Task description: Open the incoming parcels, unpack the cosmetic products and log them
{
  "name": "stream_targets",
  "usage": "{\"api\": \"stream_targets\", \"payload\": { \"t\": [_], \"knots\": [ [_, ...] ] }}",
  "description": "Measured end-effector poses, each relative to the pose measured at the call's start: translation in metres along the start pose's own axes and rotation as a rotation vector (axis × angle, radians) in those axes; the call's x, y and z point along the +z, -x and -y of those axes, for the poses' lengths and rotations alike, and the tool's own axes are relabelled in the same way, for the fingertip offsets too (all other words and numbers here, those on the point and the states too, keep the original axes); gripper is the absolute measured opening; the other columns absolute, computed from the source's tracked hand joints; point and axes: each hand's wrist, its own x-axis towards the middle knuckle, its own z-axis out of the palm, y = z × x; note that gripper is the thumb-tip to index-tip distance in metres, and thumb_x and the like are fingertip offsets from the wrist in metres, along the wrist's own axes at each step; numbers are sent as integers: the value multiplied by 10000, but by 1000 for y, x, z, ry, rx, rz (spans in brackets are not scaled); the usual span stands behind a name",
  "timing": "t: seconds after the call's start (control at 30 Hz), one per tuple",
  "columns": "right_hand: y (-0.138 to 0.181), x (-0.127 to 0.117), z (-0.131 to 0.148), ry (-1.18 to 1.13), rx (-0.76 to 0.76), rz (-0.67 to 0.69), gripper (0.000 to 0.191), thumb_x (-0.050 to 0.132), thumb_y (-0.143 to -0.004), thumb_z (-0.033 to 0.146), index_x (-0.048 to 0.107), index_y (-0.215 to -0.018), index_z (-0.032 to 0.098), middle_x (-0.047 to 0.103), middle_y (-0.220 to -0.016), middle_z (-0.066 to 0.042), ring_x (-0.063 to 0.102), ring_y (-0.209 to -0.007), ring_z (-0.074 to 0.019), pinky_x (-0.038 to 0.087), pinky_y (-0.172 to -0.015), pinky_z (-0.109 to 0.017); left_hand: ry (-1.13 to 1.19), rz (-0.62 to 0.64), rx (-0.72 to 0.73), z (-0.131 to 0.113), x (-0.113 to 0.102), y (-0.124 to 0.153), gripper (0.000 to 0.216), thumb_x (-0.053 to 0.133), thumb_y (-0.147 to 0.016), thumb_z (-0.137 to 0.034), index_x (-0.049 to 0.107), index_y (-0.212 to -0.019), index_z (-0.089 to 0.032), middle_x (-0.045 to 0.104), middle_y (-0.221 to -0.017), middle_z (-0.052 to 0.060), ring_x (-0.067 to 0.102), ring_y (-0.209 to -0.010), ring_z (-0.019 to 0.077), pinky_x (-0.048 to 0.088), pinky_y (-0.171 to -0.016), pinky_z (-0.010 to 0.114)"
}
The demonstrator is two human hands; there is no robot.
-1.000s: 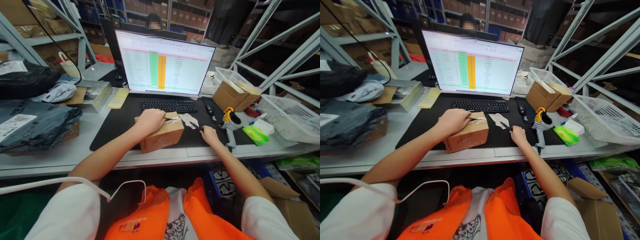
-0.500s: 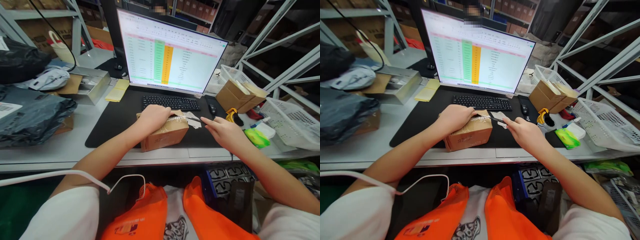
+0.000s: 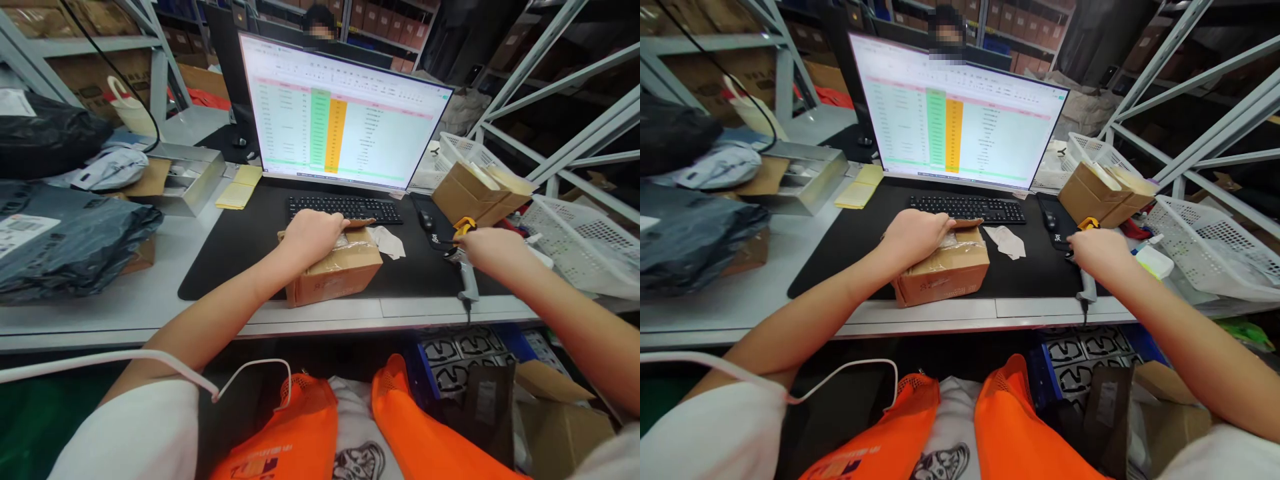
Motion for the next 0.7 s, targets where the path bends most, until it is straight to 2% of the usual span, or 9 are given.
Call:
{"api": "stream_targets", "payload": {
  "t": [0.07,0.13,0.23,0.33,0.4,0.47,0.57,0.6,0.7],
  "knots": [
    [2,28,-20,-26,37,12,399,555,-1085,401,845,-977,148,723,-797,-196,684,-695,-254,440,-654,-377,50,43,-26,8,-6,-15,554,312,-1097,-428,782,-1061,-137,771,-945,190,741,-903,332,469,-750,378],
    [5,55,-14,-46,60,15,330,562,-1067,316,805,-1192,131,744,-899,-208,720,-769,-277,489,-689,-369,147,148,-22,23,-7,-37,538,368,-1068,-471,800,-1022,-155,778,-987,176,728,-899,300,476,-756,354],
    [4,79,31,-121,88,-23,374,533,-1023,243,737,-1305,106,726,-1154,-242,725,-1021,-327,563,-831,-423,329,356,30,49,6,-68,519,411,-1030,-514,805,-1012,-177,790,-1030,123,709,-888,243,481,-759,303],
    [-5,67,93,-445,-34,-292,421,469,-1054,338,704,-1334,130,643,-1380,-213,618,-1278,-329,517,-1065,-505,423,448,-24,64,27,-80,524,413,-1017,-521,789,-1070,-160,784,-1101,110,706,-962,228,496,-811,278],
    [-15,42,131,-624,-266,-399,463,478,-1068,418,651,-1412,161,617,-1427,-179,557,-1351,-322,442,-1165,-522,458,392,-56,64,33,-75,461,483,-989,-477,766,-1120,-137,771,-1134,119,700,-994,224,507,-843,275],
    [-24,15,160,-631,-488,-328,509,556,-1045,463,599,-1473,190,613,-1419,-161,549,-1337,-335,428,-1169,-542,443,180,7,60,26,-61,375,561,-944,-387,751,-1132,-125,752,-1153,131,685,-1037,235,513,-911,306],
    [-28,-8,183,-561,-561,-279,541,713,-963,441,618,-1426,178,640,-1266,-162,594,-1187,-352,485,-1086,-549,372,-136,203,53,1,-27,296,559,-944,-318,766,-1083,-157,728,-1187,141,649,-1152,273,478,-1053,403],
    [-24,-9,186,-543,-543,-324,472,733,-951,404,654,-1358,178,650,-1186,-151,605,-1131,-346,481,-1087,-557,390,-136,258,53,-7,-13,298,539,-964,-327,772,-1074,-178,730,-1192,133,648,-1170,273,472,-1073,416],
    [6,5,189,-528,-534,-521,178,621,-1000,216,717,-1149,234,673,-1019,-94,643,-1036,-289,443,-1140,-555,555,62,334,56,-18,29,327,503,-998,-384,786,-1044,-228,760,-1165,109,671,-1185,252,495,-1075,397]
  ]
}}
